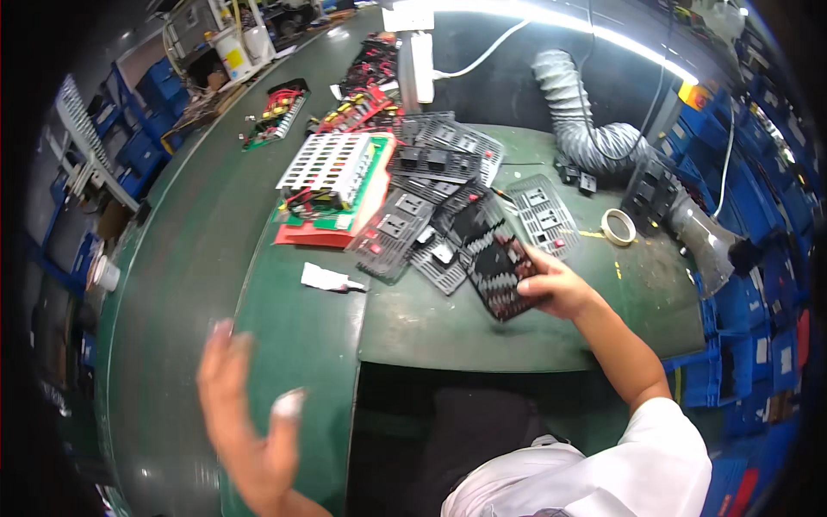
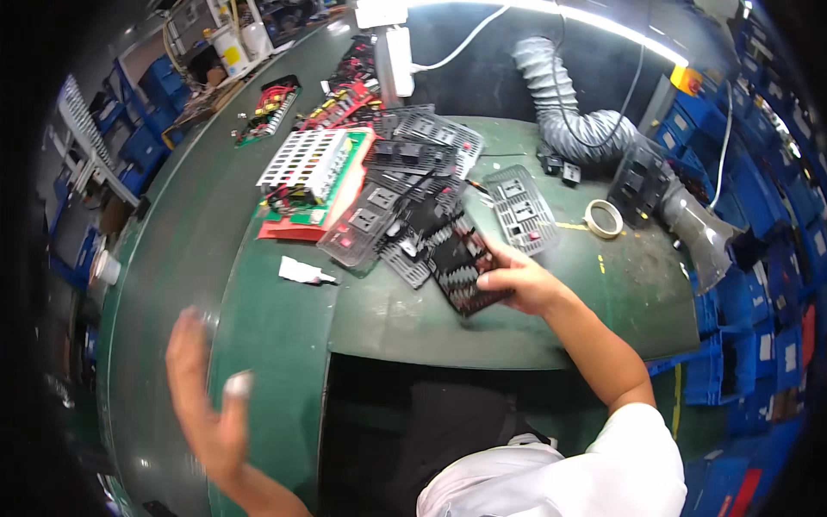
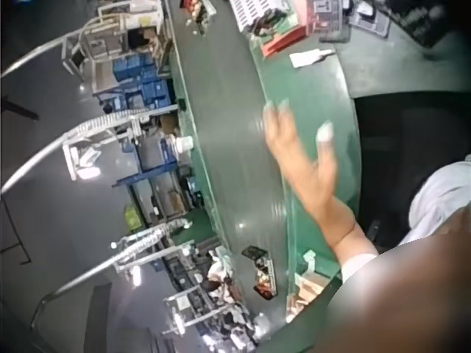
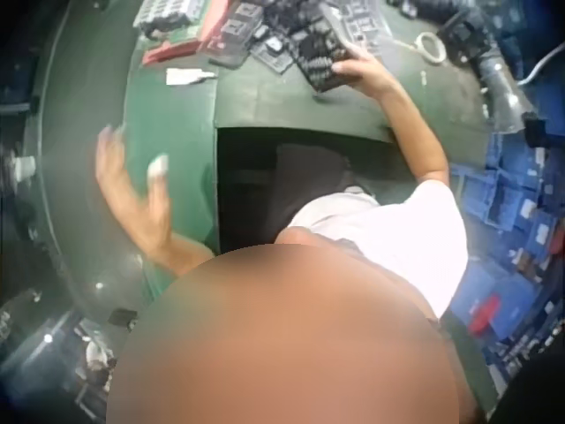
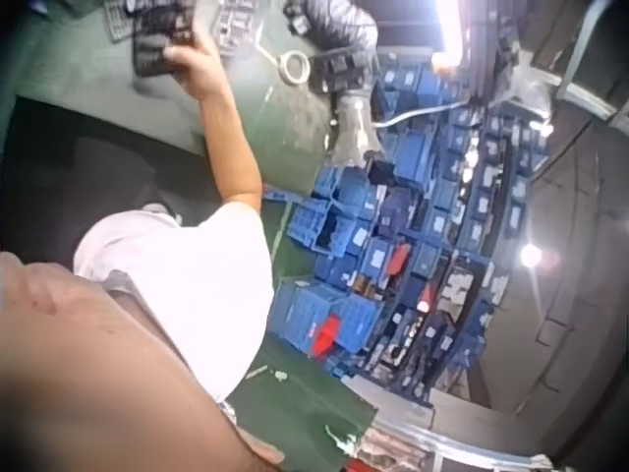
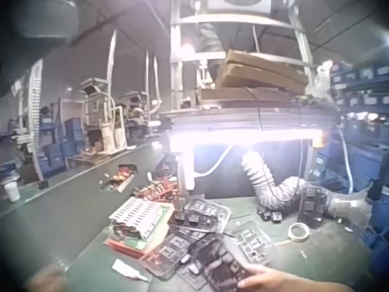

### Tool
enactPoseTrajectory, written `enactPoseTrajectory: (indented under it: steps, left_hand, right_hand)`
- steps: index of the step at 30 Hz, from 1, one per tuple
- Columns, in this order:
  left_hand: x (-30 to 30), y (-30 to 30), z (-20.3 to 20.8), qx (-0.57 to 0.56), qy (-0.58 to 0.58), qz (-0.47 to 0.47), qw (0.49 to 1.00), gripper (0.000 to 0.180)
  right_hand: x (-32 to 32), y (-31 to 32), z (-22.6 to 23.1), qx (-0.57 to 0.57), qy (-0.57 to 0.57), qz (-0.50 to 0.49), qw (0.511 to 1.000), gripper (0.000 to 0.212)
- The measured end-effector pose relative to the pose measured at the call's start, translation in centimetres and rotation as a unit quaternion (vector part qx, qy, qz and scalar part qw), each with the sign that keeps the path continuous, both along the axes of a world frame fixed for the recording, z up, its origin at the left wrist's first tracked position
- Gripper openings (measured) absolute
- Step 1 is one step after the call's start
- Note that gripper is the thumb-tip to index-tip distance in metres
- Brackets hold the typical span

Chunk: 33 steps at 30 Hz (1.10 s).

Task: Assembling and inspecting electronic circuit boards on a factory production line.

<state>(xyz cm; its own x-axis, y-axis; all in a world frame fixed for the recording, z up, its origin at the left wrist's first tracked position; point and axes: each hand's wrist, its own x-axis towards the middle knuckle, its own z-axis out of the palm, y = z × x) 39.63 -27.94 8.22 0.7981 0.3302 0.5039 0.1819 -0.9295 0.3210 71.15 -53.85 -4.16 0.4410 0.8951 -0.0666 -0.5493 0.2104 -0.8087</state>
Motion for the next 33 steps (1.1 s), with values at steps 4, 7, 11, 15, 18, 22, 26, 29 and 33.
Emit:
enactPoseTrajectory:
  steps: [4, 7, 11, 15, 18, 22, 26, 29, 33]
  left_hand:
    - [2.8, -2.2, -2.2, -0.040, 0.116, -0.011, 0.992, 0.076]
    - [2.7, -4.0, -1.4, 0.000, 0.197, -0.058, 0.979, 0.078]
    - [2.2, -3.8, -2.4, -0.097, 0.285, -0.183, 0.936, 0.075]
    - [1.9, -4.3, -2.3, -0.129, 0.355, -0.156, 0.913, 0.058]
    - [0.9, -3.8, -2.6, -0.173, 0.184, -0.216, 0.943, 0.042]
    - [0.2, -3.1, -2.3, -0.206, 0.083, -0.143, 0.964, 0.030]
    - [1.9, -3.1, -2.6, -0.302, -0.021, -0.101, 0.948, 0.018]
    - [2.5, -2.8, -4.1, -0.406, -0.062, -0.129, 0.902, 0.022]
    - [2.2, -2.1, -4.5, -0.317, -0.021, -0.091, 0.944, 0.031]
  right_hand:
    - [-1.8, 2.0, 1.8, -0.142, -0.344, 0.200, 0.906, 0.053]
    - [-4.1, 3.8, 3.4, -0.076, -0.414, 0.309, 0.853, 0.048]
    - [-6.5, 6.0, 6.3, -0.058, -0.415, 0.383, 0.824, 0.047]
    - [-7.3, 6.1, 8.6, -0.067, -0.389, 0.353, 0.849, 0.050]
    - [-6.9, 5.6, 7.7, 0.007, -0.263, 0.270, 0.926, 0.080]
    - [-7.0, 5.4, 4.1, 0.053, -0.071, 0.089, 0.992, 0.110]
    - [-7.2, 4.5, 2.0, 0.081, -0.025, 0.055, 0.995, 0.098]
    - [-9.7, 4.9, 0.5, 0.029, -0.084, 0.109, 0.990, 0.087]
    - [-10.8, 6.4, -0.3, -0.027, -0.141, 0.121, 0.982, 0.070]
